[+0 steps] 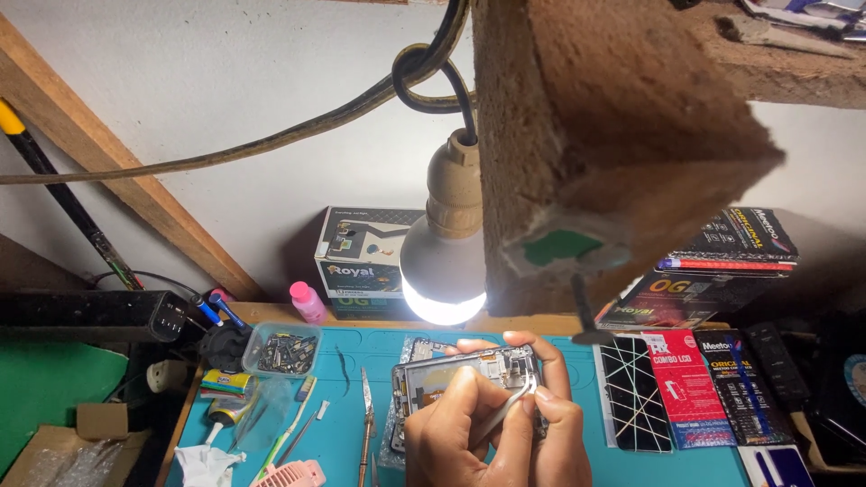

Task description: The person uses a metal spudger to pry and disconnect ribbon cables and components from the internal frame of a disassembled smartphone. The hands carefully lift connectors and separate parts of the phone's internal assembly on a blue work mat.

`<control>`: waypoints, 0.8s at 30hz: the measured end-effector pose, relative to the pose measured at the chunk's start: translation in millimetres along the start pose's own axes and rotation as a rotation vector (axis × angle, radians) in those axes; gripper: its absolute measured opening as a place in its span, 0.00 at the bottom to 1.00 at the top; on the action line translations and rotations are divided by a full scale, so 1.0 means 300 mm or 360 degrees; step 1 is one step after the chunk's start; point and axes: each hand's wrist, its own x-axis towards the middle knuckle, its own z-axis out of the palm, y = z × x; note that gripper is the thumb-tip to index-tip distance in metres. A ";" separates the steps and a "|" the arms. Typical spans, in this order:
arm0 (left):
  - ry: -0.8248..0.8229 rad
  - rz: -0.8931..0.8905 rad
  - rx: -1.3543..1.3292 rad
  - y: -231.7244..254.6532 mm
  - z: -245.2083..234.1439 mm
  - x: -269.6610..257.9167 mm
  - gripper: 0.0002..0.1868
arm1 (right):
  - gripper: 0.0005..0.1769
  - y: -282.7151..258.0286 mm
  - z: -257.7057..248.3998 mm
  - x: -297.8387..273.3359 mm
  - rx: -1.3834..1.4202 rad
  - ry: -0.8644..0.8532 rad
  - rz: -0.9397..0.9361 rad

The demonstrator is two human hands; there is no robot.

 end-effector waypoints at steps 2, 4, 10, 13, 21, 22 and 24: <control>0.0003 0.0004 0.0004 -0.016 -0.014 0.015 0.14 | 0.11 0.026 -0.023 0.022 0.0012 0.0012 0.0032; -0.0507 0.0081 0.0028 -0.054 -0.038 0.047 0.10 | 0.08 0.092 -0.068 0.058 0.0489 -0.0235 0.0906; -0.0467 0.0114 -0.0009 -0.043 -0.035 0.054 0.07 | 0.04 0.034 -0.045 0.046 0.0020 -0.0020 0.0329; -0.0683 0.0142 -0.0073 -0.084 -0.047 0.090 0.14 | 0.06 -0.013 -0.032 0.034 -0.0251 0.0100 -0.0025; -0.0948 -0.0173 0.0082 -0.080 -0.089 0.132 0.15 | 0.15 -0.042 -0.174 0.226 0.0069 -0.0523 0.0873; -0.0986 -0.0163 0.0023 -0.079 -0.094 0.134 0.14 | 0.18 -0.039 -0.178 0.220 0.0116 -0.0611 0.1001; -0.0988 -0.0191 0.0046 -0.069 -0.104 0.136 0.14 | 0.24 0.003 -0.185 0.200 0.0212 -0.0790 0.1255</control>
